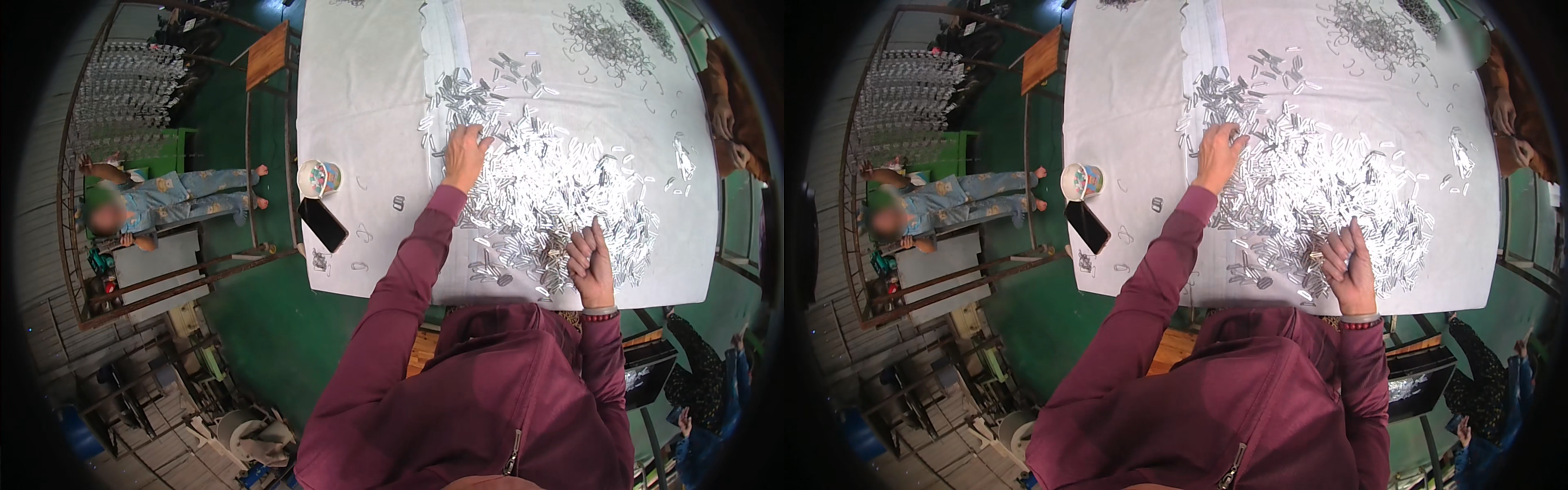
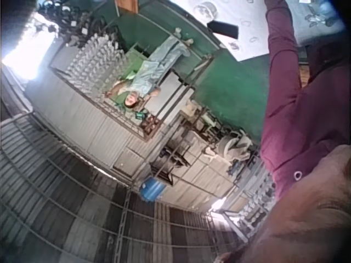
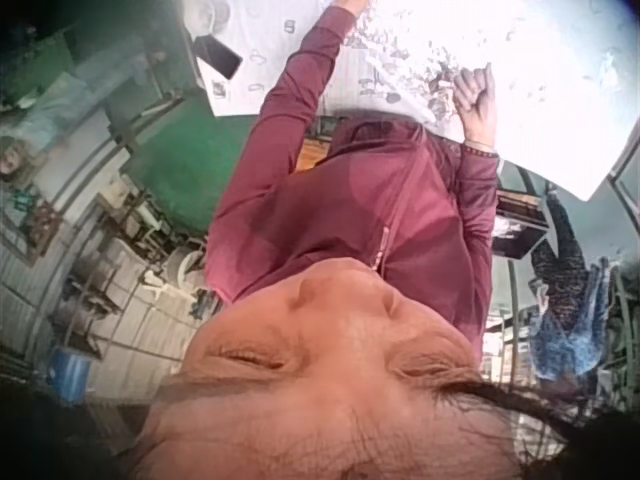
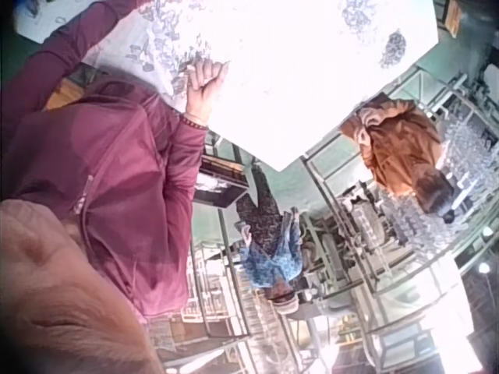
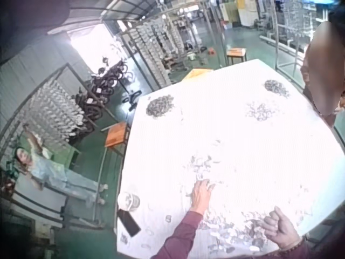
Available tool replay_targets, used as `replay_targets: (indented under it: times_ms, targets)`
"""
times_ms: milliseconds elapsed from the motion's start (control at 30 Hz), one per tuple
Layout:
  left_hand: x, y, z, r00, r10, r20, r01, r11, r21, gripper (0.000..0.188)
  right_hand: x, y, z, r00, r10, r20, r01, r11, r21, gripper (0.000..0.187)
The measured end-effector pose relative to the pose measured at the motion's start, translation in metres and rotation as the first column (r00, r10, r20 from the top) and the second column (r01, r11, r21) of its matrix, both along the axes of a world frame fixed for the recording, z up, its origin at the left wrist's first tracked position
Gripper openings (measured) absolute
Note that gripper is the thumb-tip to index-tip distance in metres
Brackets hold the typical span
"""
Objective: The person sorts small silver metal parts on a white table, picking them up and placing them into a black container. Another person also sorts parts at the same table. The camera wearer continues the repetitive sorting throughout the clip.
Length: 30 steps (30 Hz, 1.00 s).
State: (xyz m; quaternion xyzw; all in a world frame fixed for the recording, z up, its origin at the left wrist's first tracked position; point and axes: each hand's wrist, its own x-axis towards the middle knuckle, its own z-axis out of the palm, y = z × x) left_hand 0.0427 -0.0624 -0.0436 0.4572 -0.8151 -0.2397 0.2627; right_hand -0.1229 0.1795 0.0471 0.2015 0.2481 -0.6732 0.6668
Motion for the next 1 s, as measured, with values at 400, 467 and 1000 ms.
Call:
replay_targets:
  times_ms: [400, 467, 1000]
  targets:
    - [0.033, -0.088, -0.011, 0.98, 0.127, 0.15, -0.134, 0.99, 0.039, 0.021, -0.02, 0.04, 0.021, 0.993, -0.063, -0.096, 0.067, 0.997, 0.042, 0.021]
    - [0.033, -0.092, -0.023, 0.998, -0.015, 0.068, 0.022, 0.994, -0.103, 0.035, -0.015, 0.036, 0.024, 0.986, -0.109, -0.126, 0.123, 0.986, 0.11, 0.025]
    - [0.01, -0.075, 0.002, 0.976, -0.195, 0.091, 0.211, 0.953, -0.218, 0.019, -0.019, 0.023, 0.015, 0.995, -0.07, -0.077, 0.077, 0.993, 0.09, 0.02]
